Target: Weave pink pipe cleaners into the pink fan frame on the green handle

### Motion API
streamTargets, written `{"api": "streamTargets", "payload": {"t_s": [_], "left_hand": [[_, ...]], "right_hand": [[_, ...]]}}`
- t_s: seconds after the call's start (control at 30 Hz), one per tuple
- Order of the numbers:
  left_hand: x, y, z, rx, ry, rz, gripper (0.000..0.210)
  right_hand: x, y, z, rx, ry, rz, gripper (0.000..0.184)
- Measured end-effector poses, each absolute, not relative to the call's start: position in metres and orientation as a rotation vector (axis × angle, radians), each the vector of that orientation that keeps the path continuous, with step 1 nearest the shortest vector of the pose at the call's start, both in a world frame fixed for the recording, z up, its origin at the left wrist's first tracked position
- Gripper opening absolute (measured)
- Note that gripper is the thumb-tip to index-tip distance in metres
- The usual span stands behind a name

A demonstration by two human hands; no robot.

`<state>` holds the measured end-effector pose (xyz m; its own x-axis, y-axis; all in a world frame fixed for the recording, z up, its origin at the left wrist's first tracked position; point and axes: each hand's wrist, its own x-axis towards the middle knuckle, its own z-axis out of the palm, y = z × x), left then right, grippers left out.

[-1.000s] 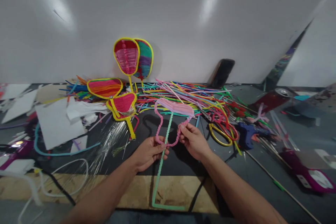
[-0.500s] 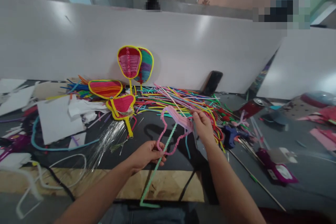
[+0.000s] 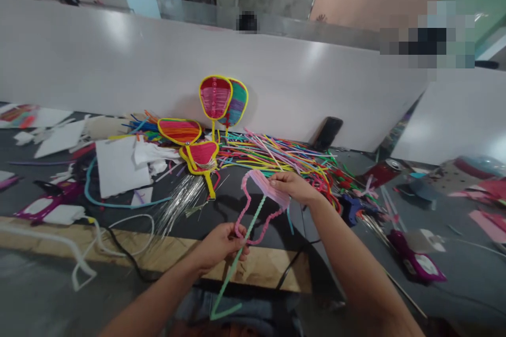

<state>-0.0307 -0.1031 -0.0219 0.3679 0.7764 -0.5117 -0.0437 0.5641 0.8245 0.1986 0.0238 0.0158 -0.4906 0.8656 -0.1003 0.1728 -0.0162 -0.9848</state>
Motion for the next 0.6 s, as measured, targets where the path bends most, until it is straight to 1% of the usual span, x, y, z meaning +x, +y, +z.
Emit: {"api": "streamTargets", "payload": {"t_s": [0.17, 0.27, 0.33, 0.4, 0.47, 0.53, 0.6], "left_hand": [[-0.037, -0.109, -0.03, 0.846, 1.032, 0.649, 0.036], [-0.044, -0.101, -0.03, 0.769, 1.055, 0.701, 0.035], [-0.05, -0.087, -0.025, 0.682, 1.033, 0.799, 0.033], [-0.055, -0.066, -0.018, 0.587, 0.941, 0.981, 0.031], [-0.059, -0.043, -0.01, 0.56, 0.867, 1.084, 0.026], [-0.059, -0.017, -0.005, 0.561, 0.846, 1.153, 0.021], [-0.057, 0.007, -0.002, 0.563, 0.824, 1.223, 0.018]], "right_hand": [[0.182, 0.029, 0.011, -1.071, -1.68, 1.587, 0.038], [0.175, 0.037, 0.012, -1.064, -1.628, 1.522, 0.035], [0.174, 0.041, 0.013, -1.096, -1.46, 1.431, 0.038], [0.175, 0.042, 0.012, -1.128, -1.192, 1.335, 0.04], [0.174, 0.035, 0.008, -1.119, -0.974, 1.28, 0.037], [0.168, 0.022, 0.0, -1.102, -0.972, 1.297, 0.032], [0.157, 0.004, -0.012, -1.098, -1.015, 1.354, 0.033]]}}
